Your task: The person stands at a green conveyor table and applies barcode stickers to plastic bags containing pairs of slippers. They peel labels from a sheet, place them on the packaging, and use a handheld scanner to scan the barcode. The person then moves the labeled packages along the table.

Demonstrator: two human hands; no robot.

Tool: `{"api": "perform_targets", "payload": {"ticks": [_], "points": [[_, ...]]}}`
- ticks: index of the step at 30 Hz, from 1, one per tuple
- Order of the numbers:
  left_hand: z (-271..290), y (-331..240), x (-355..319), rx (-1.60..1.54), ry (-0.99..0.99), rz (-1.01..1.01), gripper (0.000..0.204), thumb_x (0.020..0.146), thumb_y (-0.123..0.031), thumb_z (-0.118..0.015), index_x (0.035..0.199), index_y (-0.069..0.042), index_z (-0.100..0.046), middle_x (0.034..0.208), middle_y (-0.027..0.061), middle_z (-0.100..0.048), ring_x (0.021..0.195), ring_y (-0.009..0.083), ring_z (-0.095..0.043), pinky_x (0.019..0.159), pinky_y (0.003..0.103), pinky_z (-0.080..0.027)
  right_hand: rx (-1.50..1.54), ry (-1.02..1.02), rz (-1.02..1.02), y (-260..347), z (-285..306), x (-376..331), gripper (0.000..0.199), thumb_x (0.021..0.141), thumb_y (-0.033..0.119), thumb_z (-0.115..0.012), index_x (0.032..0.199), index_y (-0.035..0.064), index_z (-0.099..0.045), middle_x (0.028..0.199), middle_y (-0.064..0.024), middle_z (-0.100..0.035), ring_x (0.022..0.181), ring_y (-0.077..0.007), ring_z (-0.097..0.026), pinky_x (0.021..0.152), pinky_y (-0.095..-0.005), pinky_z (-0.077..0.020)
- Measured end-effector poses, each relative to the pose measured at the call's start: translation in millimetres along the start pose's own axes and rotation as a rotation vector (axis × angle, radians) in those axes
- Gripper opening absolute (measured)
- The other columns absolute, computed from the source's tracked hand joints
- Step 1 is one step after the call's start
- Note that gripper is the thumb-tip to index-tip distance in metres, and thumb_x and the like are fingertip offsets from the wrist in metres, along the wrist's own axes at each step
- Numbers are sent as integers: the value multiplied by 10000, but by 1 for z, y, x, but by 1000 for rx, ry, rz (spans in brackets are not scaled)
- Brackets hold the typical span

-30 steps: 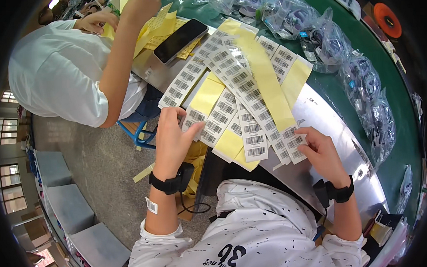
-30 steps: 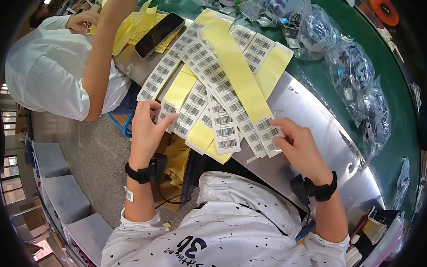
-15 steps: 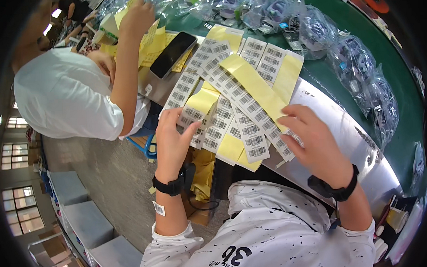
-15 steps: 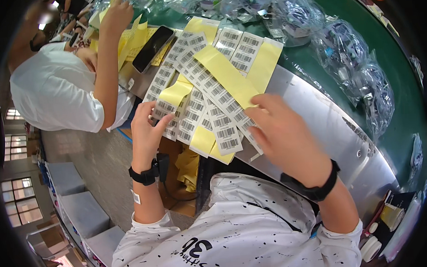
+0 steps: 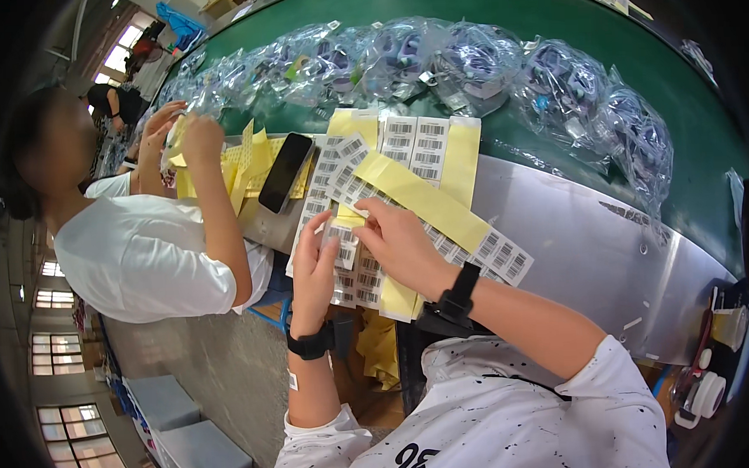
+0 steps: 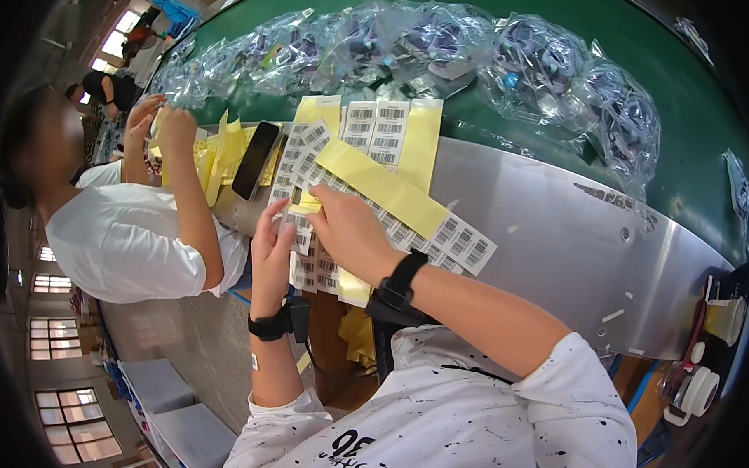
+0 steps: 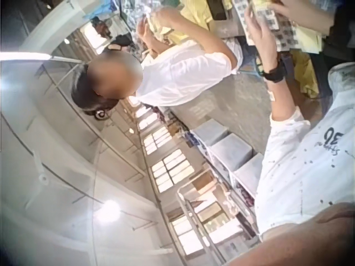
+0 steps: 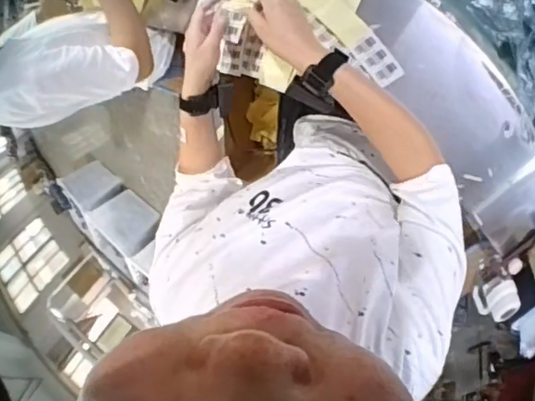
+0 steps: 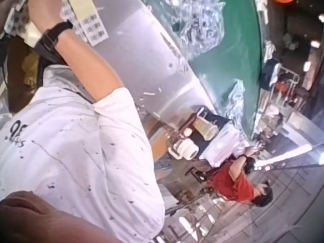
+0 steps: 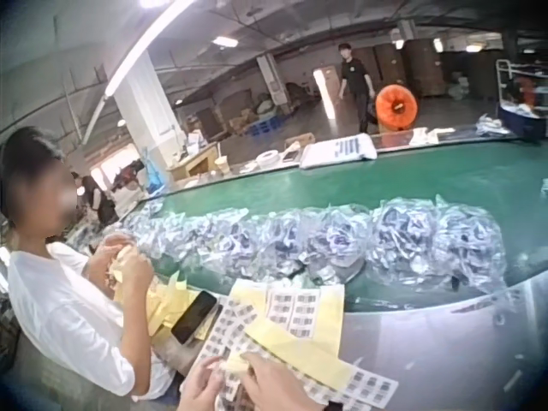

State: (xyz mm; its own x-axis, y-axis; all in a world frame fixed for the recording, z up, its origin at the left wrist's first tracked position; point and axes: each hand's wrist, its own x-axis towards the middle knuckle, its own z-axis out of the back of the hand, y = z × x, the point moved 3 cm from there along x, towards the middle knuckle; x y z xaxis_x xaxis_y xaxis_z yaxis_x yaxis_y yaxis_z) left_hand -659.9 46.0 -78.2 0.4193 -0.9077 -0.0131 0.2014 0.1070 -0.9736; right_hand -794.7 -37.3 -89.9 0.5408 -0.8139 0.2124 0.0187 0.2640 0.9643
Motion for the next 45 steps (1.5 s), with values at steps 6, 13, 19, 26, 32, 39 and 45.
{"api": "perform_targets", "payload": {"ticks": [6,13,19,26,32,39,45], "points": [[-2,1,-7,158,72,33,425,910,-52,-606,1326,-44,-517,685,-69,-439,620,10,-405,519,204,-289,42,28,-37,-5,-7,9,240,820,52,-612,1044,-34,-600,675,-138,-607,589,-243,-577,582,-339,-452],[5,11,-6,-25,9,39,308,894,-13,-623,1201,9,-622,772,-51,-604,646,2,-487,560,165,-358,68,60,-25,-2,-8,8,156,791,29,-587,922,-48,-622,747,-217,-625,692,-337,-608,650,-408,-473],[-1,17,-3,40,-15,83,262,891,-33,-624,1146,22,-650,799,-37,-618,628,6,-488,541,167,-353,-226,-25,279,-15,3,1,146,804,114,-642,888,-5,-653,796,-146,-589,737,-306,-597,641,-392,-477],[6,30,-7,-47,-78,158,295,858,-8,-646,1152,14,-647,660,-87,-508,535,-9,-393,457,181,-261,-389,-30,448,-1,-5,-7,109,778,106,-600,773,-3,-597,823,-137,-534,813,-321,-591,655,-415,-481],[-6,21,-11,-299,-40,234,559,794,105,-577,1340,68,-464,772,-25,-554,599,27,-504,496,169,-365,-319,-33,443,20,-3,-16,109,733,108,-643,757,7,-610,931,-114,-536,890,-294,-580,699,-397,-497],[3,18,-25,-71,5,52,479,853,29,-620,1309,73,-476,1067,110,-630,880,107,-600,726,222,-476,262,59,133,48,60,-56,149,842,121,-667,854,-9,-595,907,-95,-537,745,-198,-579,655,-312,-474],[-4,11,-36,443,-291,-263,473,939,-50,-557,1366,54,-380,1462,167,-371,1307,246,-418,1073,358,-345,234,-20,-180,40,250,-115,111,870,125,-678,843,19,-658,933,-34,-603,817,-109,-581,696,-256,-472]]}}
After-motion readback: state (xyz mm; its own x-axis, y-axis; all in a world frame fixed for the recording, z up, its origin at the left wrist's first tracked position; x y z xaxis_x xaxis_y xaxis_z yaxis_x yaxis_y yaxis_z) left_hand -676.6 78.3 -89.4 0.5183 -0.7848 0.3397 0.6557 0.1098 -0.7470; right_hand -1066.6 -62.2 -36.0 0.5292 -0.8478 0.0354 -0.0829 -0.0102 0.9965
